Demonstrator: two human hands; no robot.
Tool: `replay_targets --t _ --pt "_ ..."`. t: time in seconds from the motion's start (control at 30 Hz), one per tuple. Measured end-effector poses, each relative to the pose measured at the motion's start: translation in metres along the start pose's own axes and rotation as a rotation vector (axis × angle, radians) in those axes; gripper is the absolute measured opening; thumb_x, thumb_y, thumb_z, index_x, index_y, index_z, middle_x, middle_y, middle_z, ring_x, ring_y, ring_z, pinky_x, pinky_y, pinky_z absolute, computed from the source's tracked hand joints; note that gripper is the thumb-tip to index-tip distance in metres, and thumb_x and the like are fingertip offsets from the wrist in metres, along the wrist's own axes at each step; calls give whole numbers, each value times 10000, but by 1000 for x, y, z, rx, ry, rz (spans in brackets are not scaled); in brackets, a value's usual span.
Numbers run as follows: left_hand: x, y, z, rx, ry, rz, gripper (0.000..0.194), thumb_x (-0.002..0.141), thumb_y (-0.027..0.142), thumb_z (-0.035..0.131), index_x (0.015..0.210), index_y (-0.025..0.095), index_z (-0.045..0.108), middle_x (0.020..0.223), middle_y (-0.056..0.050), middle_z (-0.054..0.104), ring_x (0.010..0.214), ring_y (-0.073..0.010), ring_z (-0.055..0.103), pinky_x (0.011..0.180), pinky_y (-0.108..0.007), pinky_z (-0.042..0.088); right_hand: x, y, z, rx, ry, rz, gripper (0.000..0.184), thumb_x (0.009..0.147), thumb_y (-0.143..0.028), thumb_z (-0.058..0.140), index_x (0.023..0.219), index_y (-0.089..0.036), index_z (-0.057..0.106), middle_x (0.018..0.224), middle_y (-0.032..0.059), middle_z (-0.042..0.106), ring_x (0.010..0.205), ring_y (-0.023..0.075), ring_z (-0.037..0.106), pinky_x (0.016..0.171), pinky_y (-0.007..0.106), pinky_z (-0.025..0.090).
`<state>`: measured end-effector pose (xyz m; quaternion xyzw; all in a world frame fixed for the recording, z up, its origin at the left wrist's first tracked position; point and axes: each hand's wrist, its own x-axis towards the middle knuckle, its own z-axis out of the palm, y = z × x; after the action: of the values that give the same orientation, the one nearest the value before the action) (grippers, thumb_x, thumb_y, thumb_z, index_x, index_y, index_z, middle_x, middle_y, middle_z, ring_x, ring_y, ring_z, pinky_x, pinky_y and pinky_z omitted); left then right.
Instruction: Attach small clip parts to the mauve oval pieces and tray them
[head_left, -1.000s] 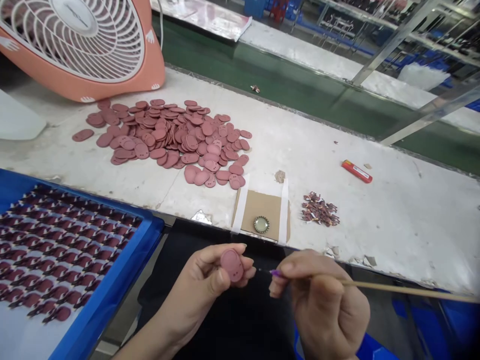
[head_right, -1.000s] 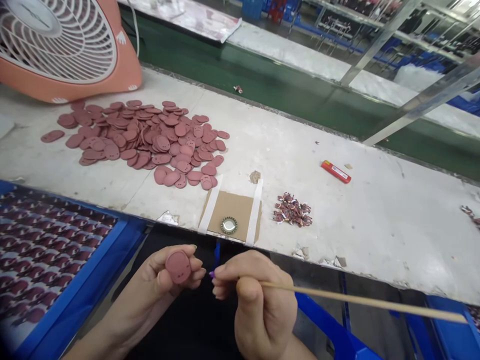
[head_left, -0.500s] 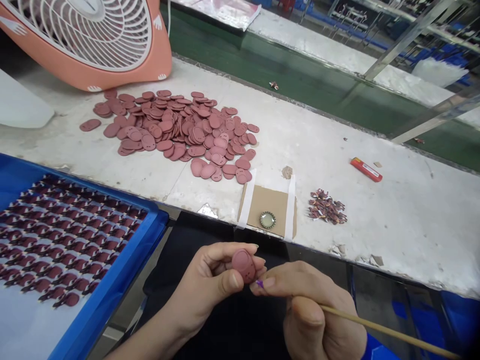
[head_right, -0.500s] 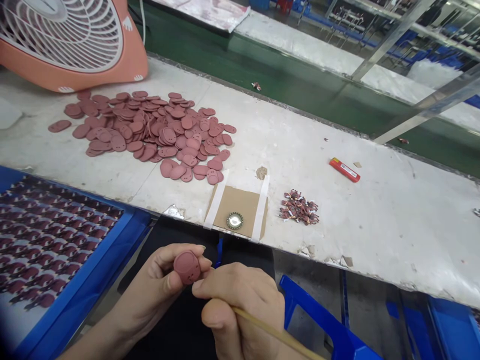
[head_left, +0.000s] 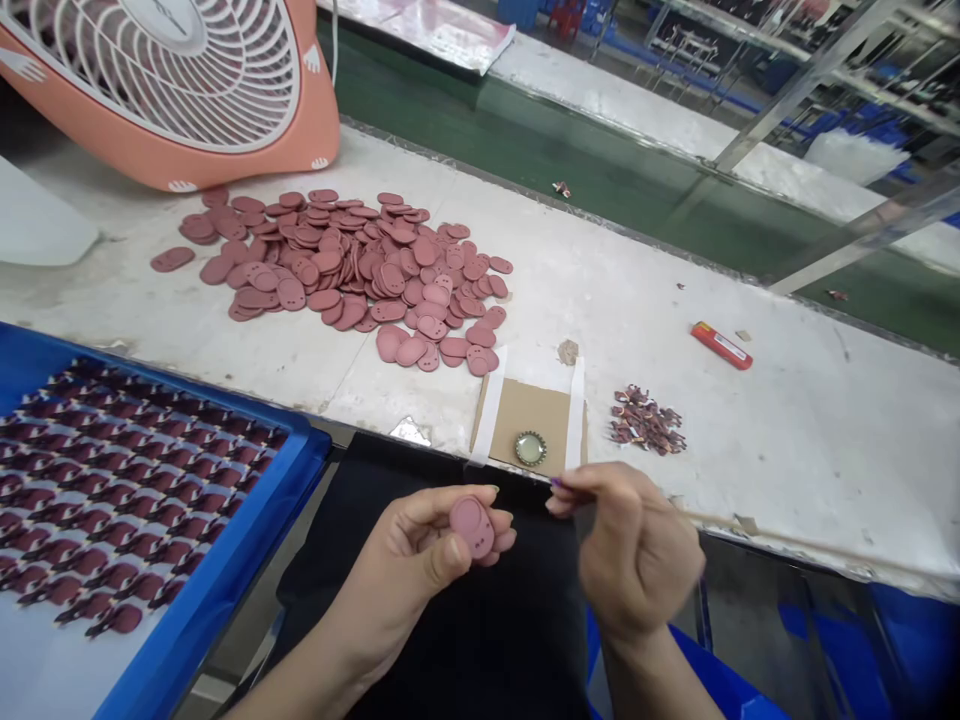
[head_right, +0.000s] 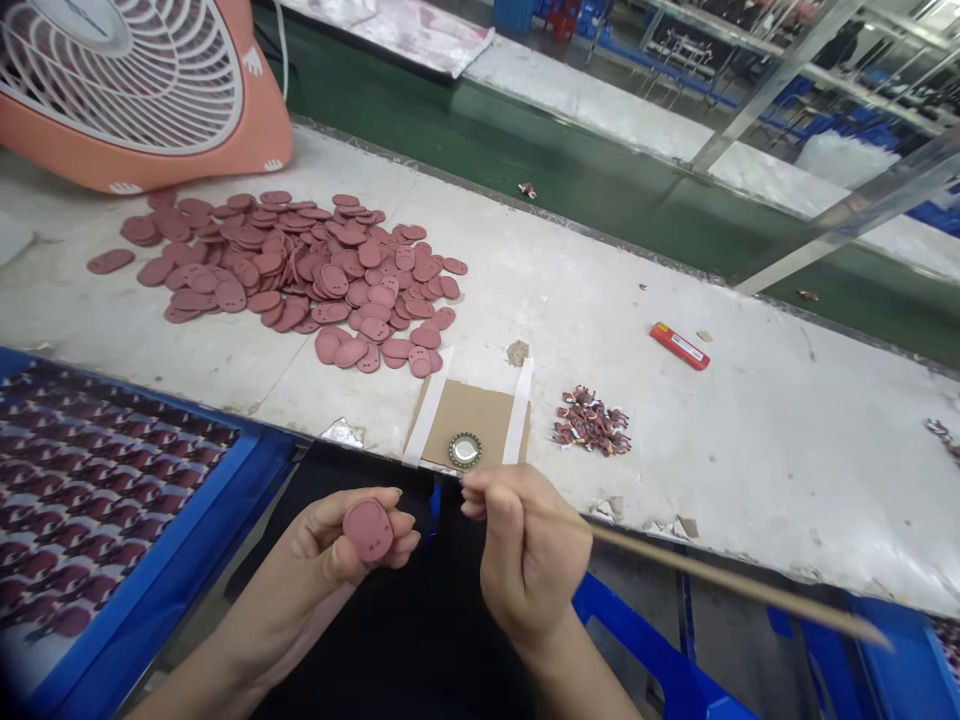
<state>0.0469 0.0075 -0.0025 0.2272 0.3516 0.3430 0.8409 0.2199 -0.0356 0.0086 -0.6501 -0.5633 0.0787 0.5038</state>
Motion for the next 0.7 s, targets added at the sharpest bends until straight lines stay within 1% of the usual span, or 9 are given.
replay_targets --t 0.07,0.13,0.27,0.4,0.57,0.63,0.7 --pt "1 0 0 10 16 1 270 680 368 852 926 266 807 823 -33 820 805 -183 754 747 -232 574 8 12 4 -56 7 -13 296 1033 -239 438 864 -183 673 730 -2 670 573 94 640 550 187 516" --pt "2 0 2 14 21 3 286 672 369 856 929 256 806 822 -41 818 814 -199 754 751 -251 574 14 22 8 -80 -14 -36 281 1023 -254 463 857 -177 676 731 8 678 572 106 642 543 199 511" --pt "2 1 6 21 63 -10 282 659 374 863 905 248 809 809 -41 815 816 -214 753 766 -278 574 16 29 12 -117 -55 -48 281 1017 -286 483 849 -174 678 755 25 695 600 129 657 565 222 518" --pt "2 1 6 23 67 -17 283 660 377 863 910 255 809 808 -39 815 816 -209 750 765 -274 571 13 30 12 -108 -56 -38 263 1014 -269 486 857 -177 675 773 21 700 610 129 662 580 223 525" --pt "3 -2 -1 31 26 1 297 675 383 853 938 253 805 823 -52 816 827 -218 746 774 -290 569 15 28 13 -68 -42 -28 244 1001 -260 514 847 -179 685 759 14 695 602 125 658 570 218 518" --pt "3 -2 -3 31 17 10 287 687 376 847 944 257 805 828 -50 817 823 -206 745 773 -277 565 15 24 13 -36 -35 -18 242 998 -244 521 830 -180 682 744 5 687 597 113 651 555 202 509" --pt "3 -2 -4 30 -6 8 271 699 366 841 949 267 805 837 -43 819 825 -190 745 779 -257 560 14 16 10 9 -17 3 268 1017 -216 478 833 -185 671 731 -4 672 593 100 643 537 189 507"
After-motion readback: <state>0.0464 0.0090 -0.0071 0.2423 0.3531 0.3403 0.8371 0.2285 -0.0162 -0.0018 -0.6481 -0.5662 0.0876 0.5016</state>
